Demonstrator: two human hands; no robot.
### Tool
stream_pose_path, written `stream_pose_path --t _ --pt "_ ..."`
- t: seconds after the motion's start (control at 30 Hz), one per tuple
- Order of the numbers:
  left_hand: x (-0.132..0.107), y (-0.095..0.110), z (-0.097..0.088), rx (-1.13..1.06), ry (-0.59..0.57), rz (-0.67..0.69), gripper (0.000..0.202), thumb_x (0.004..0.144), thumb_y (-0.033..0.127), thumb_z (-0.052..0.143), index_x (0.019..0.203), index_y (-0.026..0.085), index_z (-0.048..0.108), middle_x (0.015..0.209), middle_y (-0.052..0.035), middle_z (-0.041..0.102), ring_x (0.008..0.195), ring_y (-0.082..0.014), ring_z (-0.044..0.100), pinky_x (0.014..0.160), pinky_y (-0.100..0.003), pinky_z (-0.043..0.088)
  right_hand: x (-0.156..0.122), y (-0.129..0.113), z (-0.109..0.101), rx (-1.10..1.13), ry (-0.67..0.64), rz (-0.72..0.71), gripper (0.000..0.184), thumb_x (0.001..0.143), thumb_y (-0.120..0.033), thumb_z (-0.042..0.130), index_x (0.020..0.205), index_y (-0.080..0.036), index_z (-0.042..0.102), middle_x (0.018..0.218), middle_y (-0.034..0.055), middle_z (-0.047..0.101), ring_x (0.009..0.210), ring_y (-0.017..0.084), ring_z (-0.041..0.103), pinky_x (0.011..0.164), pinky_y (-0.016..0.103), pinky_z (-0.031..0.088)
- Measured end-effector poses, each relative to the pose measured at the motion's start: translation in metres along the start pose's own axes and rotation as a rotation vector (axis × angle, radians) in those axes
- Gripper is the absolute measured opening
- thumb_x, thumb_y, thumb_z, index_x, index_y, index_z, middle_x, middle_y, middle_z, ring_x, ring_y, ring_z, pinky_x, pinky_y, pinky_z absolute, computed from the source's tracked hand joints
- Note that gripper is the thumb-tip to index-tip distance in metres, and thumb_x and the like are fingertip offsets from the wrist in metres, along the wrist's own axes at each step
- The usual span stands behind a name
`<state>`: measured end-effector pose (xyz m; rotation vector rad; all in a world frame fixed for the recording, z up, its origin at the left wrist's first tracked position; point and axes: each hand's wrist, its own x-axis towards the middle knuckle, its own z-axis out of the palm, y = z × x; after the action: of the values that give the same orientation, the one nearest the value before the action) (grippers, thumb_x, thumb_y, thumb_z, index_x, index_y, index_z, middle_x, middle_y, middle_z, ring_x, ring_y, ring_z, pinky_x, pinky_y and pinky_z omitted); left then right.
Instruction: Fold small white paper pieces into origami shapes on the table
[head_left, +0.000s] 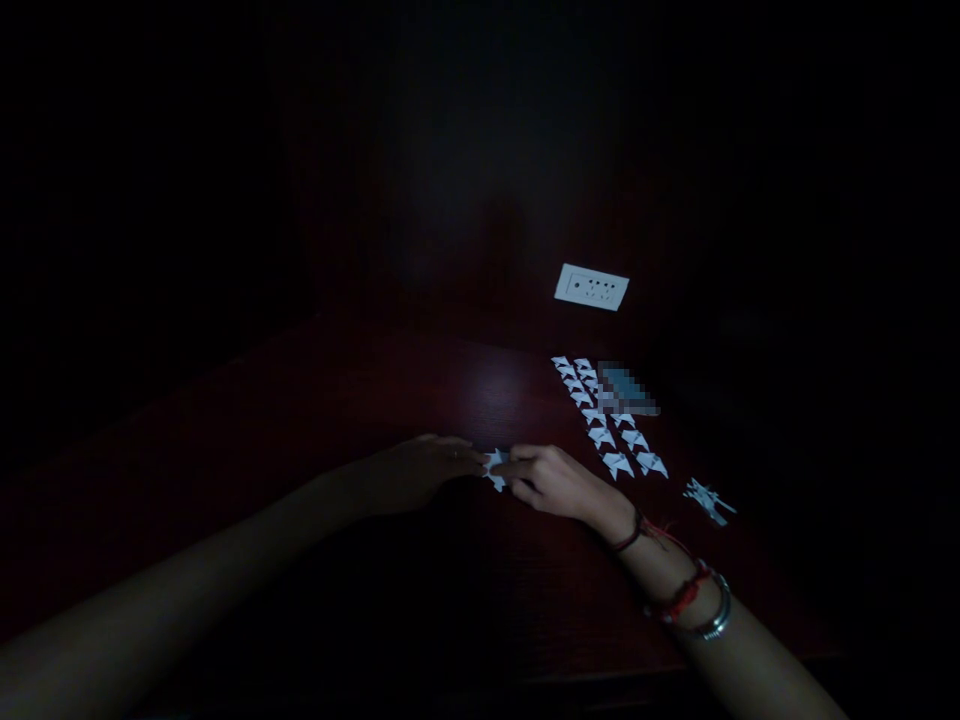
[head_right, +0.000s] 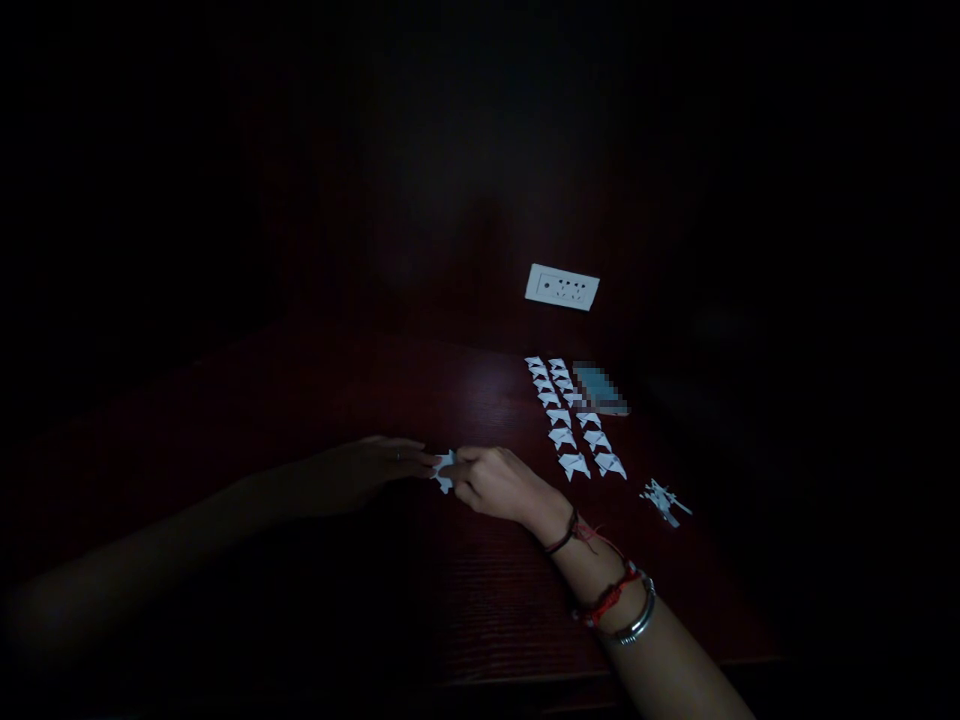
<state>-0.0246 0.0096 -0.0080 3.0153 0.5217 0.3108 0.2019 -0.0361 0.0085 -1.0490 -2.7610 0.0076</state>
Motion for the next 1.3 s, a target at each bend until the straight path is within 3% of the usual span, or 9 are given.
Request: stream_pose_path --t 0.37,0.57,1.03,1.3 --pt "-0.0009 -0.0022 -0.0002 -0.017 0.043 0.033 0.055 0.072 0.000 0.038 0.119 0.029 0.036 0.124 0.0025 0.039 0.113 -0.0175 0.033 0.089 -0.035 0.026 -0.0065 0.0021 -0.0033 -0.005 0.015 0.013 0.026 0.080 -0.015 0.036 0.095 -0.016 0.057 0.084 0.0031 0.051 0.070 0.009 0.047 0.065 0.021 0.036" --pt "-0.0004 -0.0027 0.0025 -0.017 0.058 0.040 0.052 0.073 0.003 0.040 0.118 0.029 0.037 0.123 0.0017 0.040 0.112 -0.0181 0.033 0.089 -0.036 0.026 -0.0040 0.0020 -0.0025 -0.036 0.036 0.028 0.029 0.079 -0.017 0.037 0.103 -0.020 0.052 0.082 0.0017 0.050 0.067 0.009 0.046 0.063 0.020 0.036" --pt "-0.0011 0.0001 0.0006 0.033 0.035 -0.011 0.050 0.075 0.004 0.037 0.120 0.026 0.034 0.124 0.0002 0.039 0.113 -0.0170 0.033 0.090 -0.033 0.026 -0.0070 -0.0019 -0.0036 -0.083 0.006 0.015 0.023 0.080 -0.017 0.035 0.089 -0.016 0.057 0.084 0.0027 0.051 0.071 0.009 0.048 0.066 0.021 0.037" --pt "0.0018 0.0061 -0.0056 0.073 0.023 -0.014 0.048 0.076 0.006 0.039 0.118 0.028 0.038 0.119 -0.0024 0.042 0.106 -0.0186 0.038 0.086 -0.032 0.029 -0.0043 -0.0068 -0.0037 0.000 0.025 0.035 0.028 0.078 -0.017 0.037 0.101 -0.017 0.054 0.090 0.0034 0.053 0.073 0.010 0.049 0.068 0.022 0.038"
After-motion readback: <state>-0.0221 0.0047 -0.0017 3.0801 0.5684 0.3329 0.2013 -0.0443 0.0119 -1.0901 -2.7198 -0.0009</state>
